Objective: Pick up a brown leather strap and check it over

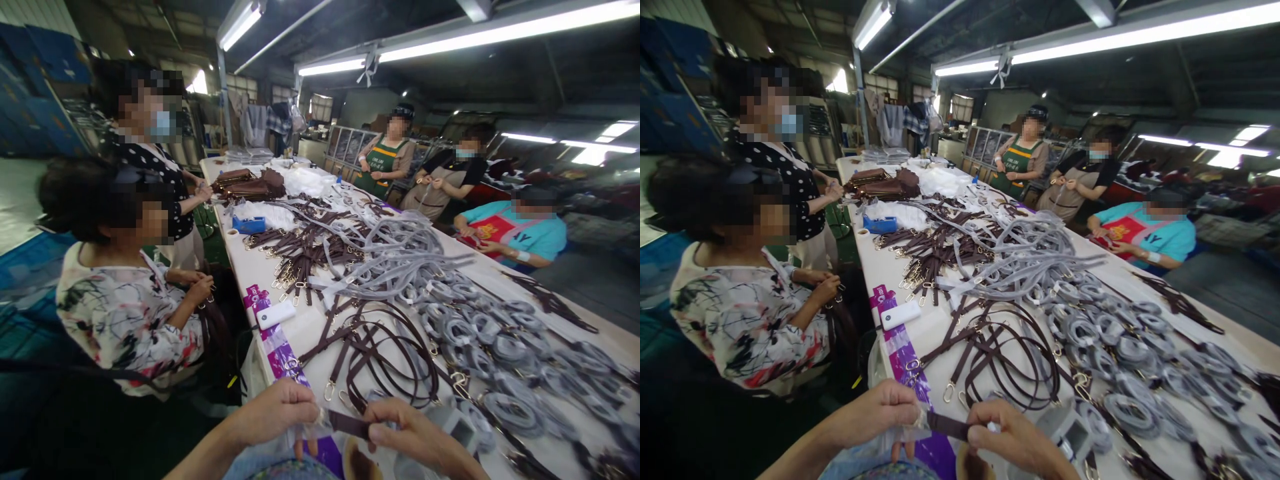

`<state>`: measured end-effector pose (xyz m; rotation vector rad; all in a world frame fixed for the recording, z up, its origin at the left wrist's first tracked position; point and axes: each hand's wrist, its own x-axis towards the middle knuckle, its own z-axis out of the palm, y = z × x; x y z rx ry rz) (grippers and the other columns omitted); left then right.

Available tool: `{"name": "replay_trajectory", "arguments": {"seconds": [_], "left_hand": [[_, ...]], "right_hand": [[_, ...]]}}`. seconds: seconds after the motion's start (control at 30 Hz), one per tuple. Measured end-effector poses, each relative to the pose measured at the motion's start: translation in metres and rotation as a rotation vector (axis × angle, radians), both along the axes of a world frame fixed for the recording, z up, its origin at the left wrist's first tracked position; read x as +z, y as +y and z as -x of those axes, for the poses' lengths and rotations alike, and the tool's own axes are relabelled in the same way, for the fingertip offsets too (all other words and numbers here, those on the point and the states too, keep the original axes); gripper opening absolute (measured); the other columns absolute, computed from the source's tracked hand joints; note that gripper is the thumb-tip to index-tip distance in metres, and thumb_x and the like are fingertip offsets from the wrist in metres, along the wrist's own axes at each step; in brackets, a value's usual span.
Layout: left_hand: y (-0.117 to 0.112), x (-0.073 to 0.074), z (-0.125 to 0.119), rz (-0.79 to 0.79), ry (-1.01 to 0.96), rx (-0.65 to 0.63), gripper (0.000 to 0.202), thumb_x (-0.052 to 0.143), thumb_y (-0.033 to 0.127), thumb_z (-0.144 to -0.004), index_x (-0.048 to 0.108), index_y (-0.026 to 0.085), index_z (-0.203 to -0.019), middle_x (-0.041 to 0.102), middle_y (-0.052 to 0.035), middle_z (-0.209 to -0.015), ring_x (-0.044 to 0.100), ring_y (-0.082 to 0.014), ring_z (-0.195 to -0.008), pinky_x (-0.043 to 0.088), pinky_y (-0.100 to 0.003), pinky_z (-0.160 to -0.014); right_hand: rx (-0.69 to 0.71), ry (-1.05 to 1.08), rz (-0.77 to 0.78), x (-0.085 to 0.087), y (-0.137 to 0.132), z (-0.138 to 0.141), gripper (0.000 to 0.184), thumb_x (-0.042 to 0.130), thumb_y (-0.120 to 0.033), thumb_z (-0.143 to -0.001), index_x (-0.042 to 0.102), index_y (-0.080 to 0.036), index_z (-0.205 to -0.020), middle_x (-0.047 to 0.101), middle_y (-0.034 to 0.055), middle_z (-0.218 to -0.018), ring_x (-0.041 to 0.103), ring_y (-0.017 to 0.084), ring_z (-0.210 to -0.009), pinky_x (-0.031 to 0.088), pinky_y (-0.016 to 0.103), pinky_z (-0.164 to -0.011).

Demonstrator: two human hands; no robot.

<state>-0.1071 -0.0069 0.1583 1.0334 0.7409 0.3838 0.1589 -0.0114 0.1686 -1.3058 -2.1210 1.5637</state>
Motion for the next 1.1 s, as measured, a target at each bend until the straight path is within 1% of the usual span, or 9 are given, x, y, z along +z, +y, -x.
{"name": "replay_trajectory", "arguments": {"seconds": [0.1,0.23,0.3,0.37,0.43,0.6,0.77,0.97,1.1], "left_hand": [[-0.002,-0.001,0.005,0.036,0.004,0.006,0.032,0.065,0.046,-0.073,0.058,0.016,-0.062,0.063,-0.0003,-0.054,0.045,-0.0096,-0.037,0.038,-0.023,-0.046],[-0.001,-0.003,0.009,0.046,-0.008,0.042,0.034,0.067,0.048,-0.073,0.060,0.015,-0.066,0.064,-0.0013,-0.058,0.048,-0.0098,-0.041,0.035,-0.022,-0.047],[0.001,-0.004,0.012,0.047,-0.007,0.054,0.037,0.067,0.051,-0.074,0.062,0.014,-0.068,0.066,-0.0025,-0.062,0.049,-0.0099,-0.043,0.036,-0.022,-0.048],[0.002,-0.003,0.014,0.054,0.007,0.059,0.038,0.068,0.052,-0.073,0.063,0.014,-0.069,0.066,-0.0024,-0.063,0.049,-0.0101,-0.044,0.036,-0.022,-0.049],[0.004,-0.001,0.015,0.031,0.034,0.066,0.036,0.068,0.050,-0.073,0.062,0.015,-0.066,0.063,-0.0001,-0.061,0.046,-0.0096,-0.046,0.034,-0.022,-0.049],[0.008,0.009,0.008,-0.132,0.081,0.068,0.027,0.065,0.037,-0.077,0.062,0.015,-0.061,0.049,0.0048,-0.055,0.033,-0.0082,-0.051,0.023,-0.022,-0.050],[0.012,0.014,0.000,-0.166,0.021,0.000,0.021,0.059,0.029,-0.079,0.073,0.015,-0.071,0.047,0.0043,-0.052,0.029,-0.0091,-0.051,0.020,-0.023,-0.051],[0.015,0.026,-0.012,-0.071,-0.099,-0.066,0.021,0.062,0.031,-0.078,0.077,0.015,-0.082,0.066,-0.0006,-0.068,0.047,-0.0106,-0.056,0.034,-0.021,-0.058],[0.017,0.034,-0.019,-0.099,-0.088,-0.069,0.018,0.063,0.028,-0.076,0.076,0.016,-0.079,0.065,0.0011,-0.064,0.044,-0.0087,-0.053,0.030,-0.020,-0.054]], "right_hand": [[0.026,0.045,0.042,-0.003,0.002,-0.010,0.054,0.054,-0.069,-0.080,0.067,-0.018,-0.075,0.055,-0.0011,-0.069,0.050,0.015,-0.068,0.038,0.028,-0.065],[0.055,0.088,0.202,0.020,0.005,-0.017,0.053,0.059,-0.069,-0.077,0.068,-0.020,-0.095,0.056,-0.0004,-0.077,0.050,0.015,-0.070,0.037,0.025,-0.062],[0.031,0.035,0.213,0.030,0.007,-0.024,0.053,0.054,-0.069,-0.081,0.068,-0.019,-0.087,0.054,-0.0013,-0.070,0.047,0.014,-0.064,0.035,0.025,-0.059],[0.001,-0.047,0.124,0.038,0.008,-0.033,0.056,0.047,-0.069,-0.086,0.063,-0.018,-0.069,0.047,-0.0028,-0.060,0.041,0.012,-0.058,0.030,0.025,-0.056],[-0.016,-0.118,0.009,0.046,0.009,-0.040,0.057,0.044,-0.065,-0.089,0.060,-0.018,-0.062,0.045,-0.0028,-0.057,0.040,0.012,-0.057,0.029,0.025,-0.055],[0.005,-0.278,-0.138,0.081,0.010,-0.039,0.036,0.051,-0.048,-0.092,0.071,-0.022,-0.077,0.057,-0.0017,-0.061,0.050,0.014,-0.059,0.032,0.025,-0.056],[0.033,-0.399,-0.230,0.110,0.013,-0.031,0.029,0.054,-0.043,-0.091,0.073,-0.024,-0.079,0.064,-0.0005,-0.067,0.054,0.015,-0.063,0.034,0.025,-0.059],[0.038,-0.395,-0.286,0.127,0.018,-0.019,0.027,0.058,-0.041,-0.088,0.074,-0.026,-0.074,0.062,-0.0017,-0.061,0.051,0.014,-0.057,0.034,0.026,-0.057],[0.035,-0.399,-0.362,0.134,0.021,-0.006,0.020,0.061,-0.033,-0.085,0.072,-0.026,-0.070,0.061,-0.0029,-0.058,0.048,0.013,-0.055,0.031,0.025,-0.055]]}}
